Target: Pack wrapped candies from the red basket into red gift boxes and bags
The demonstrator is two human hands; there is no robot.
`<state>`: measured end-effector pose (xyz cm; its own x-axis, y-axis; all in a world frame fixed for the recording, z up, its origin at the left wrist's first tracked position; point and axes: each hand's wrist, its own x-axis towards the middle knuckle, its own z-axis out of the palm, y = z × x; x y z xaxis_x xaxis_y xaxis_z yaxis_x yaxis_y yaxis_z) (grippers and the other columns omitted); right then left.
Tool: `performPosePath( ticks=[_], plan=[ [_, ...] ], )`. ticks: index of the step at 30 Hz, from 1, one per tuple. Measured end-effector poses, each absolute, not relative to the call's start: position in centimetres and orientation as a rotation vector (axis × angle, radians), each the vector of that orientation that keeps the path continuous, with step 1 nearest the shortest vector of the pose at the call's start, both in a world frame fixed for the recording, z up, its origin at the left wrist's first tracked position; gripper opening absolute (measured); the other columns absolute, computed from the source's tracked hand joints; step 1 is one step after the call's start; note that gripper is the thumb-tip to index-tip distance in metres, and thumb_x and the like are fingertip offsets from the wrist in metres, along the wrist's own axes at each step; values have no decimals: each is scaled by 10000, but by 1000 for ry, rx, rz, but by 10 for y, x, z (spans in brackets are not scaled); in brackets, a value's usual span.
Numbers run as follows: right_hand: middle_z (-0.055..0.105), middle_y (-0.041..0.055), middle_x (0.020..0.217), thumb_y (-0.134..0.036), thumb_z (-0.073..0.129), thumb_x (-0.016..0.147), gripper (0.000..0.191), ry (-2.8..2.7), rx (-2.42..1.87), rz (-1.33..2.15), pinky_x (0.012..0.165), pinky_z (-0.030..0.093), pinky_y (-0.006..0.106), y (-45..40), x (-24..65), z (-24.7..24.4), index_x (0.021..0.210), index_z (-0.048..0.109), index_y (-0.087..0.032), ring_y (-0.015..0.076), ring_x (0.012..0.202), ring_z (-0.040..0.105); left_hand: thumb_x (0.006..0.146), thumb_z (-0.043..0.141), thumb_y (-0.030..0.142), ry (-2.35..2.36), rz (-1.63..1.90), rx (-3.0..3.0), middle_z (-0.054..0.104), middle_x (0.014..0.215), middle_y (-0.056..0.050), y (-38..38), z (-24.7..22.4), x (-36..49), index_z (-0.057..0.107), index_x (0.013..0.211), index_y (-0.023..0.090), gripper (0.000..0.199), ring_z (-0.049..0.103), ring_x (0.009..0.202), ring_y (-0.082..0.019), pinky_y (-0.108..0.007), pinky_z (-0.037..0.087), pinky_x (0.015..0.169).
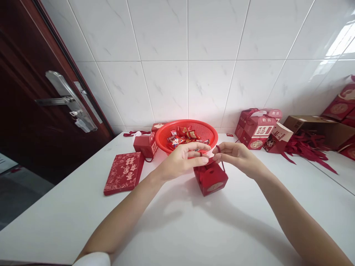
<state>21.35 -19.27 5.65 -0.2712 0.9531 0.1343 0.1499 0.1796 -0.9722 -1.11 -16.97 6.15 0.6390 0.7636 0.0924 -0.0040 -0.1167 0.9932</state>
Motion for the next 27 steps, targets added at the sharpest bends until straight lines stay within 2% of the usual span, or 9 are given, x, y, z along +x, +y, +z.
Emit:
performPosePath(
  ticks=[5, 8, 12, 15, 21, 25, 27],
  plan=[
    [720, 55, 866, -516, 808, 729, 384, -1621, -1113, 1065, 772, 537, 346, -197, 218, 61, 867, 698, -176, 224, 838, 680, 877, 712, 288, 522, 765, 1584, 684, 1239, -100, -173, 78, 11, 639, 1243, 188, 386, 602, 1245, -268, -411, 492, 1039],
    [690, 50, 822, -540, 779, 737, 394, -1656, -1154, 949, 709, 523, 322, -199, 217, 63, 843, 681, -173, 206, 780, 645, 903, 676, 270, 513, 740, 1641, 668, 1280, -102, -173, 84, 27, 620, 1299, 198, 407, 553, 1310, -277, -431, 469, 1081],
    [574, 6, 657, -467, 712, 766, 318, -1656, -1243, 753, 528, 405, 253, -198, 216, 61, 693, 609, -174, 132, 608, 504, 904, 677, 308, 517, 687, 1661, 687, 1240, -111, -171, 89, 42, 578, 1352, 188, 475, 590, 1267, -273, -440, 477, 1078],
    [543, 0, 645, -372, 679, 761, 253, -1639, -1277, 699, 504, 343, 243, -195, 216, 56, 647, 575, -172, 117, 597, 449, 894, 684, 323, 497, 686, 1751, 666, 1281, -100, -169, 87, 49, 584, 1342, 195, 476, 586, 1267, -263, -422, 474, 1082],
    [569, -2, 629, -340, 652, 777, 222, -1546, -1314, 753, 515, 389, 258, -192, 221, 53, 656, 539, -193, 144, 593, 540, 817, 734, 286, 743, 829, 2024, 573, 1369, -121, -167, 67, 51, 565, 1326, 197, 543, 594, 1219, -277, -387, 557, 948],
    [619, 9, 642, -367, 713, 766, 261, -1480, -1329, 862, 587, 526, 295, -189, 224, 54, 677, 531, -203, 180, 616, 651, 814, 740, 359, 972, 774, 2204, 556, 1377, -151, -165, 45, 50, 500, 1401, 170, 662, 522, 1289, -324, -471, 453, 1076],
    [637, 15, 643, -380, 739, 757, 276, -1453, -1313, 895, 601, 555, 300, -188, 226, 54, 686, 539, -203, 179, 615, 662, 839, 715, 400, 977, 697, 2227, 547, 1398, -153, -164, 35, 50, 460, 1442, 181, 690, 472, 1336, -341, -491, 417, 1097]
  ],
)
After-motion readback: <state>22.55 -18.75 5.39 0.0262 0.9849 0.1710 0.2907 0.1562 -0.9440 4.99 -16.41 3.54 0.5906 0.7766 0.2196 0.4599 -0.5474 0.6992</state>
